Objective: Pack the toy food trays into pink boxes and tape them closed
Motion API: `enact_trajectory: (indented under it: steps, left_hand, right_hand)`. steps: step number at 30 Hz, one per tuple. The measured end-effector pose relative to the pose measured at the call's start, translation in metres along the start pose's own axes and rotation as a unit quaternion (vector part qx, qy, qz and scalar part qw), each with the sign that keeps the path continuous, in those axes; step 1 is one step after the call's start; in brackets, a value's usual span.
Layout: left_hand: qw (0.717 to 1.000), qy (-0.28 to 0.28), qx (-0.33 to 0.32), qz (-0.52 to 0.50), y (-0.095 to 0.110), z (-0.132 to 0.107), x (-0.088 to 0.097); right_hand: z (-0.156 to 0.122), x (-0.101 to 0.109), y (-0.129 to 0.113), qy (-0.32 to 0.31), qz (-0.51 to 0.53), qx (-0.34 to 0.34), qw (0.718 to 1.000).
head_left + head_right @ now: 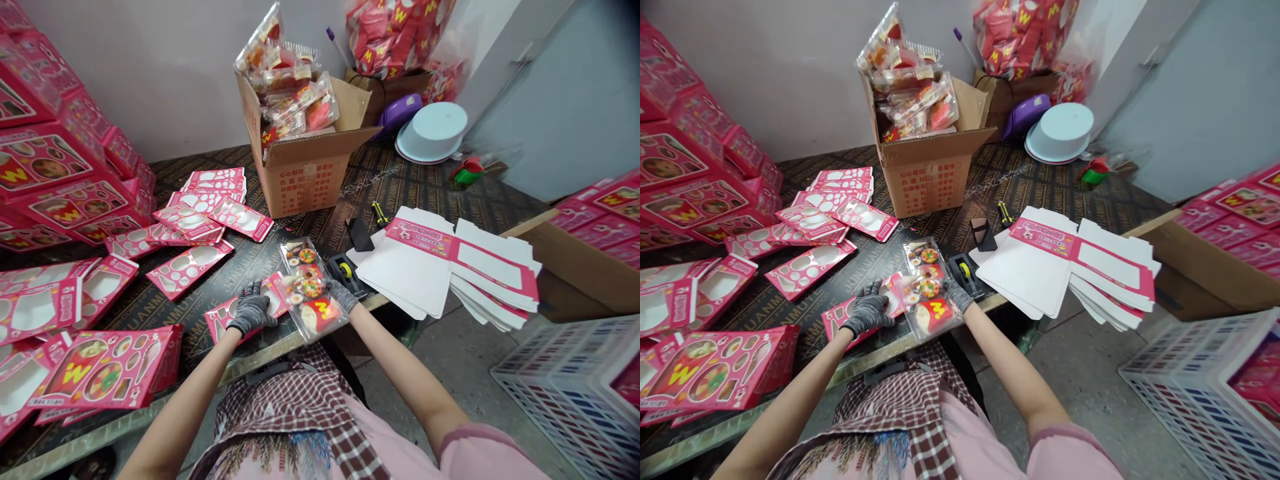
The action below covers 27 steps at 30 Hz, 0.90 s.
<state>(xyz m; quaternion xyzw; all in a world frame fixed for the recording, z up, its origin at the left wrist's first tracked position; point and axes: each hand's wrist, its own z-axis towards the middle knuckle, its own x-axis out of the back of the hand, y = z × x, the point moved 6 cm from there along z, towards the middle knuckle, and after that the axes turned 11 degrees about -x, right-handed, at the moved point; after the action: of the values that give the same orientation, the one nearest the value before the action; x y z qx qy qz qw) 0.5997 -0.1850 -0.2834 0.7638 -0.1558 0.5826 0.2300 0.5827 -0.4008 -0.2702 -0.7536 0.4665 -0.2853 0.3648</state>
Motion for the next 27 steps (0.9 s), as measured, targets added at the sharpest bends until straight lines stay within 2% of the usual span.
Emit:
enact_trajectory:
  steps: [4,7,11,16,19,22,24,25,27]
  left_hand:
    - [1.0,0.013,0.018,-0.021,-0.004,0.003,0.0]
    - [0.999,0.02,0.022,-0.043,-0.001,0.0,0.002]
    - [0.996,0.036,0.013,-0.076,0.007,-0.001,0.006]
    - [0.996,0.062,0.025,-0.063,0.015,0.006,0.001]
    - [0.994,0.077,0.035,-0.064,0.018,0.006,-0.004]
    - [0.99,0.108,0.037,-0.079,0.016,-0.001,-0.005]
    - [0.986,0.139,0.034,-0.083,0.015,-0.009,-0.003]
    - [0.985,0.152,0.028,-0.081,0.016,-0.013,-0.001]
    - [0.983,0.171,0.007,-0.069,0.019,-0.021,0.002]
  right_hand:
    - [0.03,0.011,-0.033,0.027,0.06,-0.002,0.998]
    - [0.03,0.015,-0.049,0.033,0.081,0.004,0.996]
    - [-0.001,0.025,-0.05,0.035,0.121,0.032,0.992]
    - [-0.052,0.045,-0.043,0.033,0.199,0.147,0.968]
    - [-0.068,0.058,-0.03,0.087,0.168,0.154,0.97]
    - [-0.077,0.076,-0.022,0.193,0.106,0.167,0.961]
    - [-0.081,0.083,-0.022,0.237,0.062,0.177,0.953]
    - [-0.081,0.084,-0.023,0.236,0.046,0.18,0.954]
    - [-0.079,0.079,-0.026,0.196,0.028,0.178,0.964]
